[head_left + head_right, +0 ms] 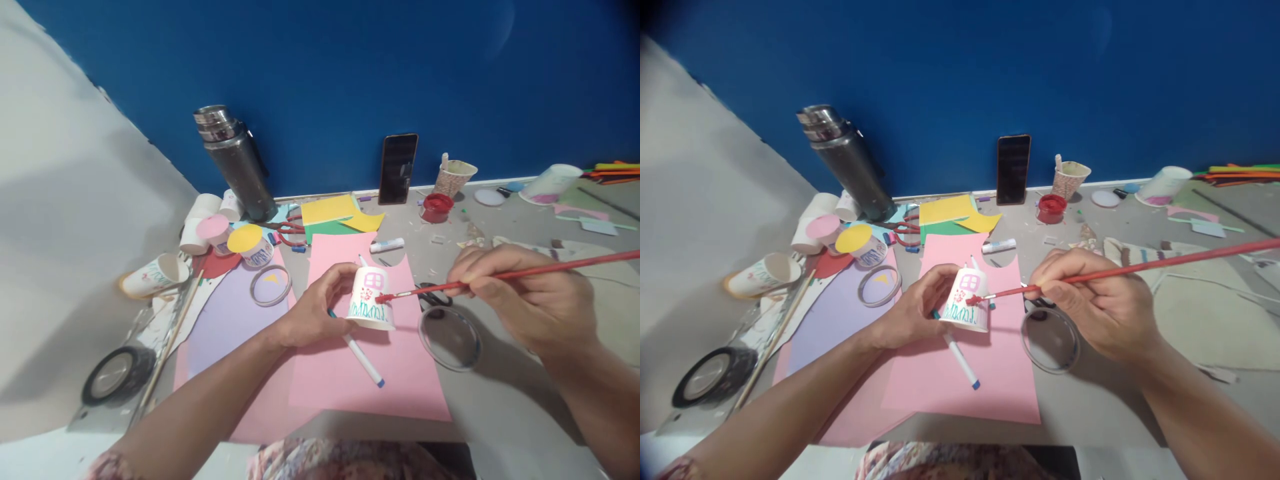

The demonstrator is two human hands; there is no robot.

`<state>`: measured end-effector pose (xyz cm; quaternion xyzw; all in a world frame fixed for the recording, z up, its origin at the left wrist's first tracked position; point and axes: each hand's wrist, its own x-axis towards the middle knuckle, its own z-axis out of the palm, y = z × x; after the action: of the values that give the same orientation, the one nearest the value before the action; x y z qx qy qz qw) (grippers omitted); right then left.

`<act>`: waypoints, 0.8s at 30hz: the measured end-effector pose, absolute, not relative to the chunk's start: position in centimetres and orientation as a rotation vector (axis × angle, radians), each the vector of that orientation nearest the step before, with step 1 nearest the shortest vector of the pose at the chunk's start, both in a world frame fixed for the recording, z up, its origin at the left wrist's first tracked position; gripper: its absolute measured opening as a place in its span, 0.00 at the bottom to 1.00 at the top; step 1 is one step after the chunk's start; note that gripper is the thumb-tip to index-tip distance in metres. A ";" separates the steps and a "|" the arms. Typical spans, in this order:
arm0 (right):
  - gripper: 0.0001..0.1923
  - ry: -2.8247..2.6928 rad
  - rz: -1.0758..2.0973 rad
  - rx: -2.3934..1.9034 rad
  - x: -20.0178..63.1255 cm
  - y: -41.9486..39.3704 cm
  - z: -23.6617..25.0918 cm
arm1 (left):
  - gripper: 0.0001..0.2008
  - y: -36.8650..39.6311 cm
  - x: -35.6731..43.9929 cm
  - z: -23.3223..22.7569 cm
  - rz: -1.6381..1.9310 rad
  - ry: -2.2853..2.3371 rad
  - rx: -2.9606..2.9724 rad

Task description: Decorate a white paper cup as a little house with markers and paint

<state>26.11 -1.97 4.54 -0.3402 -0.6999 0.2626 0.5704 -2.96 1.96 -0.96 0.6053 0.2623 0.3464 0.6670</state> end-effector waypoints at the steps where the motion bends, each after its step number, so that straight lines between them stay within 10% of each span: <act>1: 0.06 -1.637 0.617 -0.810 26.1 -2.0 4.5 | 0.39 2.0 -3.0 -1.0 0.780 0.593 1.372; 24: 0.11 -1.285 0.585 -1.065 25.9 -1.3 4.0 | 0.40 2.1 -3.1 -0.7 0.877 0.568 1.360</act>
<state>25.87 -1.31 4.02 -0.4657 -0.5619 0.2557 0.6341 -3.07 2.05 -0.73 0.5995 0.2504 0.3865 0.6546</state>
